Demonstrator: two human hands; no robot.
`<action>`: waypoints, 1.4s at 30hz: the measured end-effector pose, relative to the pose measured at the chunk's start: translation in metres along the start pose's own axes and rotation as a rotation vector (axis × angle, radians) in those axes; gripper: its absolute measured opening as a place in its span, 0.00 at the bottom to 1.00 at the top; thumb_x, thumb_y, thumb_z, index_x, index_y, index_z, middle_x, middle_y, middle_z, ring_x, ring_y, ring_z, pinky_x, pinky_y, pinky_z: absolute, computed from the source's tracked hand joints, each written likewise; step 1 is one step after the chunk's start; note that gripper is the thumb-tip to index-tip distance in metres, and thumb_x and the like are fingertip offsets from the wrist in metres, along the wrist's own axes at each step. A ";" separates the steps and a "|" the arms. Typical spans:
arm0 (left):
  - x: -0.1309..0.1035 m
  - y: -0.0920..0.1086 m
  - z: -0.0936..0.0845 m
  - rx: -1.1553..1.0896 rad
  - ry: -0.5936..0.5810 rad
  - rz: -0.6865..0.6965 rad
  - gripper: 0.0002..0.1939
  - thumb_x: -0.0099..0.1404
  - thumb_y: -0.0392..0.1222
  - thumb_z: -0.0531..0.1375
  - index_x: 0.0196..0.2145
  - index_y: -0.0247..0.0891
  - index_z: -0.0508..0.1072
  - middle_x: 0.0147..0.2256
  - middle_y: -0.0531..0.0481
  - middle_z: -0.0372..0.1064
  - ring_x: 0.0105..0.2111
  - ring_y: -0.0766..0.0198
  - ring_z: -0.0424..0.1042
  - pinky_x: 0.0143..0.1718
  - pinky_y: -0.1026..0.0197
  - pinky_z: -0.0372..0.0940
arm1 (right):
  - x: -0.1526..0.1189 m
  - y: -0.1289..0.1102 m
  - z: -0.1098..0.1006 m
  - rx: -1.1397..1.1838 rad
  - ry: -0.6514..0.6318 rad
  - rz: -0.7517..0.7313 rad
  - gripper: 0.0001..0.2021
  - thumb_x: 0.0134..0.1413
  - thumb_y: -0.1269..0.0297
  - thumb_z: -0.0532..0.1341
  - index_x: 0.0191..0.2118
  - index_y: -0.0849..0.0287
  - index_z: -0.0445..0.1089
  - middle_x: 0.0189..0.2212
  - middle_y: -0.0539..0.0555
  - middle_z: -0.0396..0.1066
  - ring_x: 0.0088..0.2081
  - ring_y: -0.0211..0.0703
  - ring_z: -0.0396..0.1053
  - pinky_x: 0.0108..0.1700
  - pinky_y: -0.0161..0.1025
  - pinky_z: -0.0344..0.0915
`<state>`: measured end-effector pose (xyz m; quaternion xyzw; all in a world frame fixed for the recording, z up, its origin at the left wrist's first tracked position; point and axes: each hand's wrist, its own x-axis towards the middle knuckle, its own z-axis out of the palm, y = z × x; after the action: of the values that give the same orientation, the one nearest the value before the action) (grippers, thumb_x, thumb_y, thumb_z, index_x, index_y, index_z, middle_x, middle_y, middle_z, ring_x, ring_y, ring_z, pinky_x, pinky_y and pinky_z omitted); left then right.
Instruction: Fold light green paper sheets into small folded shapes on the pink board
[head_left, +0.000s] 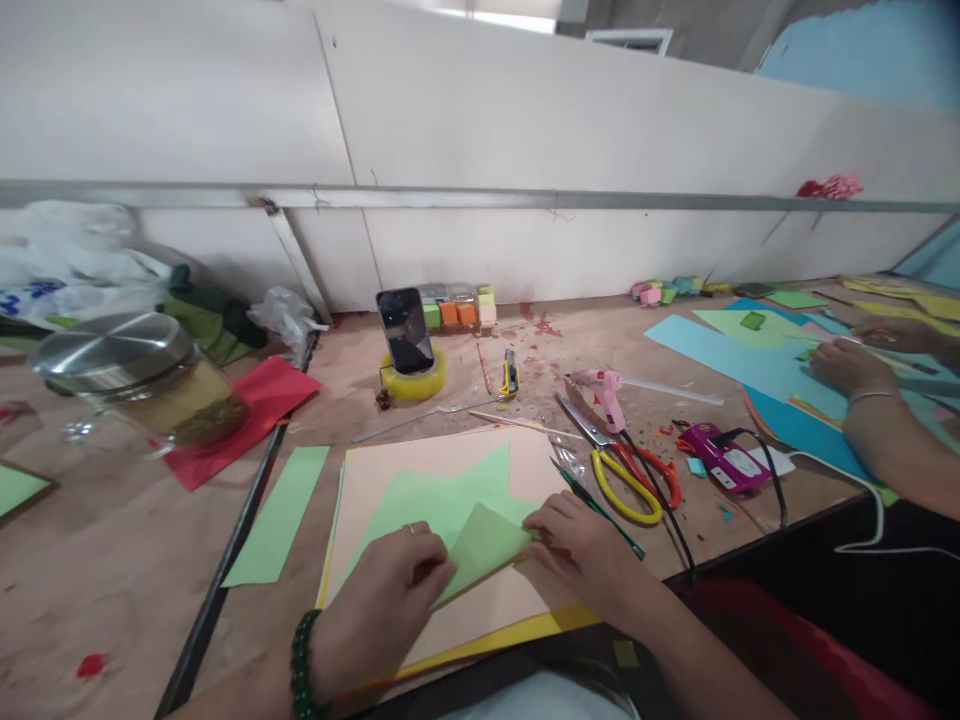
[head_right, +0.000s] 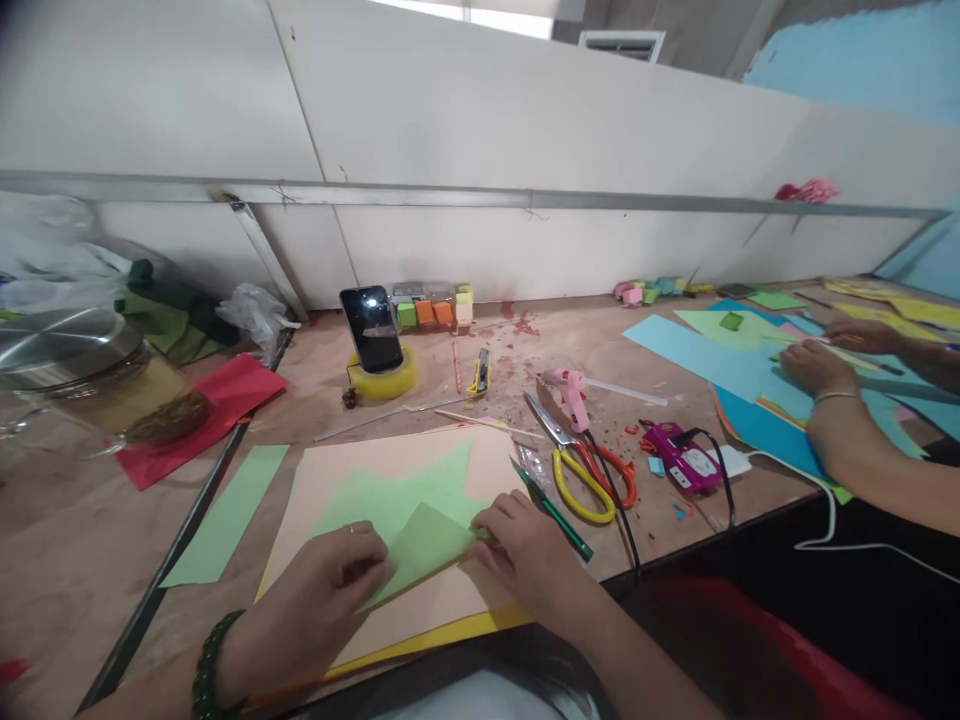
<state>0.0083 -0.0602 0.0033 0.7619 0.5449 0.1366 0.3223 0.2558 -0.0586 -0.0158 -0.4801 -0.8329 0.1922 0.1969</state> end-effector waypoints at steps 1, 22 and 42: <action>0.001 -0.001 -0.001 -0.053 0.000 -0.039 0.12 0.58 0.43 0.50 0.19 0.40 0.58 0.22 0.53 0.59 0.24 0.64 0.60 0.27 0.63 0.52 | 0.002 0.000 -0.003 0.000 0.004 0.006 0.06 0.56 0.74 0.61 0.38 0.58 0.70 0.35 0.55 0.71 0.39 0.47 0.69 0.38 0.40 0.67; 0.010 -0.017 0.003 -0.283 0.024 -0.122 0.09 0.52 0.45 0.54 0.19 0.40 0.62 0.19 0.56 0.58 0.23 0.64 0.60 0.26 0.63 0.55 | 0.093 -0.014 -0.007 0.246 -0.418 0.187 0.13 0.48 0.59 0.63 0.21 0.61 0.65 0.17 0.42 0.52 0.23 0.33 0.52 0.25 0.32 0.47; 0.032 0.013 -0.062 -0.288 -0.081 0.091 0.18 0.56 0.49 0.56 0.14 0.38 0.61 0.15 0.58 0.47 0.19 0.69 0.48 0.21 0.65 0.45 | 0.050 -0.028 -0.042 0.440 0.585 0.131 0.21 0.51 0.48 0.65 0.47 0.54 0.69 0.46 0.58 0.72 0.47 0.50 0.69 0.49 0.46 0.65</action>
<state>-0.0050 -0.0126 0.0534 0.7368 0.4711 0.1970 0.4431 0.2341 -0.0224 0.0408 -0.5130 -0.6478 0.2335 0.5125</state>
